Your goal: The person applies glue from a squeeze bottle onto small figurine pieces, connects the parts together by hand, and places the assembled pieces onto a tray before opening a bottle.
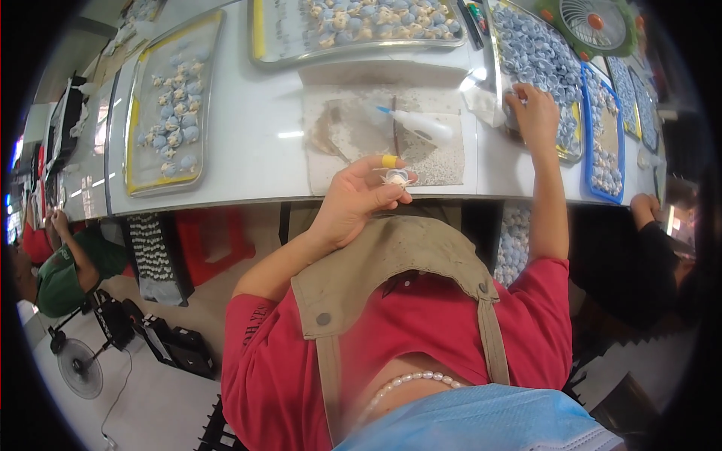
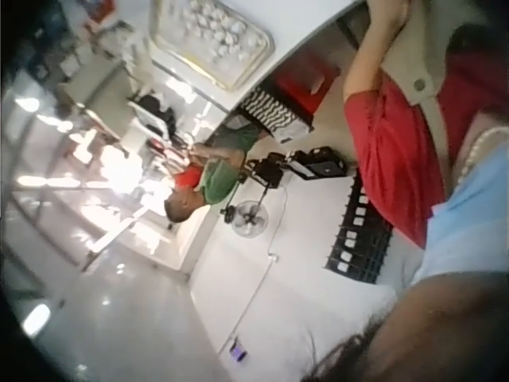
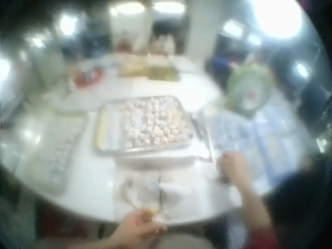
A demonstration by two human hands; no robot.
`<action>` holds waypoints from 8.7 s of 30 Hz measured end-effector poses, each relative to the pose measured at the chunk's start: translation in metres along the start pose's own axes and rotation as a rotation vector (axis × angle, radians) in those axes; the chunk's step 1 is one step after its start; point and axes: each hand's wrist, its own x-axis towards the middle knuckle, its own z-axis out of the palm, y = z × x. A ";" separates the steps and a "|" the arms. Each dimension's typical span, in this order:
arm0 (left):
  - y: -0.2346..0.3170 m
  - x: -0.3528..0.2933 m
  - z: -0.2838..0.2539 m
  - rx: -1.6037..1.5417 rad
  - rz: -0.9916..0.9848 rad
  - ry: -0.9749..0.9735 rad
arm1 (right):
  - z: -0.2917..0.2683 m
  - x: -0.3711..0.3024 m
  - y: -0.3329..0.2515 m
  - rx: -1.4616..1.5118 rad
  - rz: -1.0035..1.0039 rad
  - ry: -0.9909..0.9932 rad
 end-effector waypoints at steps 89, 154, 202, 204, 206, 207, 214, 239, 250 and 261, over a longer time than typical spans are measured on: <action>0.285 0.060 -0.180 2.451 0.168 1.144 | -0.031 -0.066 -0.136 1.102 -0.036 -0.088; -0.003 -0.022 -0.017 0.141 0.291 0.226 | -0.057 -0.074 -0.143 0.701 -0.289 0.028; 0.000 -0.018 -0.017 0.194 0.274 0.251 | -0.057 -0.068 -0.148 0.790 -0.269 -0.035; 0.000 -0.018 -0.018 0.196 0.256 0.255 | -0.056 -0.068 -0.150 0.786 -0.270 -0.036; -0.001 -0.018 -0.021 0.198 0.250 0.248 | -0.055 -0.068 -0.151 0.782 -0.267 -0.038; -0.001 -0.019 -0.020 0.196 0.252 0.249 | -0.055 -0.068 -0.151 0.782 -0.270 -0.039; 0.002 -0.020 -0.020 0.147 0.244 0.260 | -0.038 -0.072 -0.133 0.930 -0.060 -0.036; -0.006 0.001 0.014 0.234 -0.061 0.157 | -0.014 -0.020 -0.010 0.335 -0.075 -0.217; -0.013 0.002 0.009 0.153 0.084 0.175 | -0.029 -0.099 -0.123 1.681 0.145 -0.340; -0.011 -0.010 -0.003 0.165 0.197 0.124 | -0.026 -0.101 -0.157 0.930 -0.327 -0.020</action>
